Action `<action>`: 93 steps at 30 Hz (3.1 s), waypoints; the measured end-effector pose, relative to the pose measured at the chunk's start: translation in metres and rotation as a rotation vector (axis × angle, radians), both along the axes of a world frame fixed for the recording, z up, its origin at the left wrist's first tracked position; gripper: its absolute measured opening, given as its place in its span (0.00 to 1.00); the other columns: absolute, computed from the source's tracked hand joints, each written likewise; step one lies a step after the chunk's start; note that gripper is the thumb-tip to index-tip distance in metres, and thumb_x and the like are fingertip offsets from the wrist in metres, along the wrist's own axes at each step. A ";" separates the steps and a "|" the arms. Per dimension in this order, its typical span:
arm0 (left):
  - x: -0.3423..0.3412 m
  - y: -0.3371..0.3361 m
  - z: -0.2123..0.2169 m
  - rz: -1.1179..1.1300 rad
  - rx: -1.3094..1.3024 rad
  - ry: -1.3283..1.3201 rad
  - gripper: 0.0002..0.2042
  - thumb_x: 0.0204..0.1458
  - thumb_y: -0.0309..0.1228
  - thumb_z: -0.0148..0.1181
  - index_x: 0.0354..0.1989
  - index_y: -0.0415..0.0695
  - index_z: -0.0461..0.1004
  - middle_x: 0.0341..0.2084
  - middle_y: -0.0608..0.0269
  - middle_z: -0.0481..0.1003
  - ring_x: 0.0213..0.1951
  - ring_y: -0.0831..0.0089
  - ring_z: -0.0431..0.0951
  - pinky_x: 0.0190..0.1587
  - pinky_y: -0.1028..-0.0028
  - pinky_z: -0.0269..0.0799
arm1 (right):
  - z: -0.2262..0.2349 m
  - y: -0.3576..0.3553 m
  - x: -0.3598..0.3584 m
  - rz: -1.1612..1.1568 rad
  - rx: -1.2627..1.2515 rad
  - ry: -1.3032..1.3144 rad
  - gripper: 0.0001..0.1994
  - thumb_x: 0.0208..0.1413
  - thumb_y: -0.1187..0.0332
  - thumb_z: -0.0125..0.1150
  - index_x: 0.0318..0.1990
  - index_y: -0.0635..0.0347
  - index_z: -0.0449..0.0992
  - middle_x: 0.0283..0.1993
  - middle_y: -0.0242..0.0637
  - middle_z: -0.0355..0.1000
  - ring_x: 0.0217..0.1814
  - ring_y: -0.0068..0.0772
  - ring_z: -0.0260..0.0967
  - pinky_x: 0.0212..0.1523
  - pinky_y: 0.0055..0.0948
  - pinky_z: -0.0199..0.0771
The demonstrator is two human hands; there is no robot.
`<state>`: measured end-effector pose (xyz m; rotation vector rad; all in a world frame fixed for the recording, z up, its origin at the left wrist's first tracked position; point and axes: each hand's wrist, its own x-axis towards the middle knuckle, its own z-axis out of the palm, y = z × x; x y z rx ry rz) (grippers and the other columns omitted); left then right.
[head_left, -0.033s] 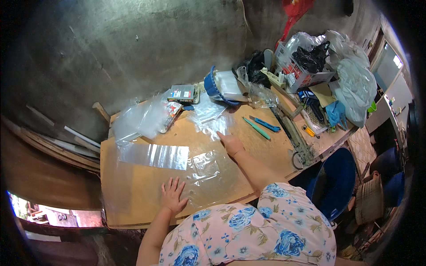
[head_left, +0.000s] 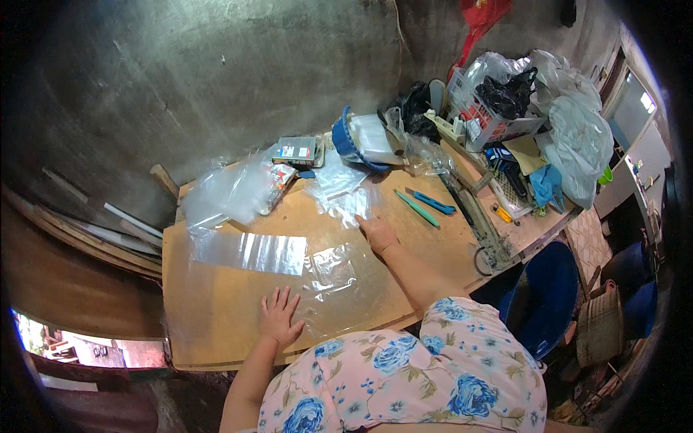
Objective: The person places a clear plastic sheet on a wooden table and inserts a black curved plastic piece into it. They repeat this process with multiple plastic sheets and curved pieces, arranging them on the table.
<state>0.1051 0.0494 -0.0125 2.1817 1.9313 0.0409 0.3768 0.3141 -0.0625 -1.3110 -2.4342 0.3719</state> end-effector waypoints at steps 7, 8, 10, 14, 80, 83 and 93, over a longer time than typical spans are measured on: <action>0.008 0.001 0.010 0.003 0.057 -0.026 0.35 0.41 0.47 0.56 0.61 0.49 0.59 0.63 0.50 0.51 0.63 0.50 0.49 0.60 0.43 0.39 | 0.032 -0.012 0.025 -0.345 -0.881 0.980 0.13 0.52 0.77 0.53 0.46 0.62 0.68 0.28 0.33 0.69 0.34 0.32 0.73 0.31 0.28 0.74; 0.009 0.003 0.011 0.015 0.078 -0.038 0.36 0.40 0.47 0.57 0.61 0.49 0.58 0.63 0.49 0.51 0.63 0.49 0.50 0.60 0.42 0.40 | 0.055 -0.020 0.031 -0.371 -1.177 1.158 0.11 0.52 0.77 0.53 0.44 0.62 0.68 0.29 0.32 0.69 0.33 0.30 0.73 0.29 0.27 0.74; 0.018 0.022 0.010 0.033 0.181 -0.145 0.38 0.39 0.47 0.59 0.62 0.49 0.56 0.62 0.47 0.53 0.62 0.48 0.53 0.59 0.44 0.44 | 0.081 -0.037 0.050 -0.179 -1.321 1.134 0.09 0.53 0.76 0.54 0.43 0.61 0.68 0.29 0.32 0.69 0.31 0.29 0.73 0.28 0.26 0.75; 0.084 0.098 0.008 0.080 -0.037 -1.152 0.39 0.46 0.40 0.58 0.66 0.47 0.46 0.60 0.50 0.56 0.59 0.61 0.60 0.58 0.61 0.56 | 0.096 -0.063 0.068 -0.012 -1.426 1.082 0.10 0.53 0.75 0.55 0.44 0.60 0.68 0.29 0.31 0.68 0.26 0.25 0.69 0.25 0.23 0.72; 0.155 0.124 -0.031 -0.060 0.238 -0.193 0.22 0.43 0.39 0.60 0.50 0.55 0.69 0.59 0.52 0.56 0.60 0.52 0.53 0.56 0.45 0.48 | 0.025 -0.140 0.076 -0.056 0.005 0.036 0.13 0.52 0.63 0.52 0.43 0.55 0.74 0.54 0.40 0.64 0.56 0.43 0.60 0.51 0.47 0.61; 0.155 0.122 -0.035 -0.050 0.218 -0.148 0.23 0.45 0.43 0.57 0.53 0.58 0.68 0.61 0.51 0.54 0.63 0.50 0.49 0.57 0.40 0.43 | 0.019 -0.143 0.086 -0.051 0.039 -0.074 0.15 0.53 0.61 0.52 0.47 0.53 0.72 0.58 0.39 0.60 0.61 0.41 0.55 0.53 0.52 0.57; 0.166 0.120 -0.027 -0.035 0.094 -0.060 0.25 0.50 0.47 0.50 0.58 0.61 0.63 0.63 0.51 0.49 0.65 0.50 0.44 0.59 0.40 0.39 | 0.021 -0.138 0.093 -0.063 -0.112 -0.077 0.18 0.53 0.60 0.53 0.50 0.53 0.69 0.63 0.38 0.56 0.67 0.40 0.47 0.62 0.58 0.43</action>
